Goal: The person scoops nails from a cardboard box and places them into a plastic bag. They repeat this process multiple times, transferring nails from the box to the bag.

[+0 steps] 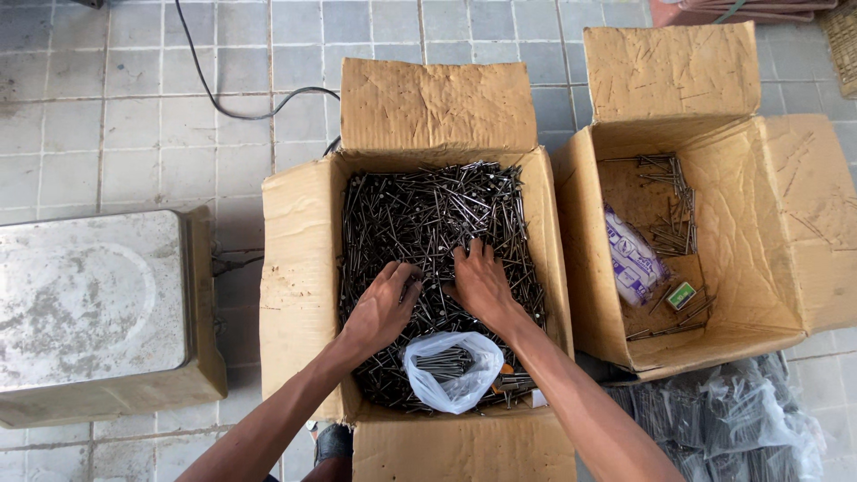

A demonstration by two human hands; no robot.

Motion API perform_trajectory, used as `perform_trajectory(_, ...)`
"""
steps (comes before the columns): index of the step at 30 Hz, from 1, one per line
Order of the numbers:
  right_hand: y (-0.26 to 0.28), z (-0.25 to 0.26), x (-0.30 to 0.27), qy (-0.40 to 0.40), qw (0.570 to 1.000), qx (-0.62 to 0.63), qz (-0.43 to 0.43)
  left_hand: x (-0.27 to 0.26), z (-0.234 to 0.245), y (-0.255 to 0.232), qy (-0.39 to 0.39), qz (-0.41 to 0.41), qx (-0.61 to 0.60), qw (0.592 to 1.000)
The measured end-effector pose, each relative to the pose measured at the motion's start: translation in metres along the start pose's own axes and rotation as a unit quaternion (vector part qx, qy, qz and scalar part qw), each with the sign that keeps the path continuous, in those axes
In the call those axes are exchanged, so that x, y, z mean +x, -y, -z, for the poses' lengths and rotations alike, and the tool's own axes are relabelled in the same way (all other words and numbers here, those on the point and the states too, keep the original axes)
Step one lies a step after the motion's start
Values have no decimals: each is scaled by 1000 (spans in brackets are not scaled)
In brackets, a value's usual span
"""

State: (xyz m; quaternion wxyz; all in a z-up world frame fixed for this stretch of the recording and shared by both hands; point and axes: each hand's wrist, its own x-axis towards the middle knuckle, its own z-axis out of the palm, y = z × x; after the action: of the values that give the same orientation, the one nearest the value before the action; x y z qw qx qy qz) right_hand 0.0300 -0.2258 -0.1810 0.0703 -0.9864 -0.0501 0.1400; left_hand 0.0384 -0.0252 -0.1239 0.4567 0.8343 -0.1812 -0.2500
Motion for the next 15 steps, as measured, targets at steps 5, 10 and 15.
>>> perform_trajectory(5, 11, 25, -10, 7, 1000, -16, -6, 1, -2, 4, 4, -11, -2, 1000)
perform_trajectory(10, 12, 38, -18, 6, 998, -44, 33, 0, -2, 3, 7, -10, -4, 1000)
perform_trajectory(15, -9, -2, -10, 7, 995, -57, 80, 2, -5, 5, 13, 5, -12, 1000)
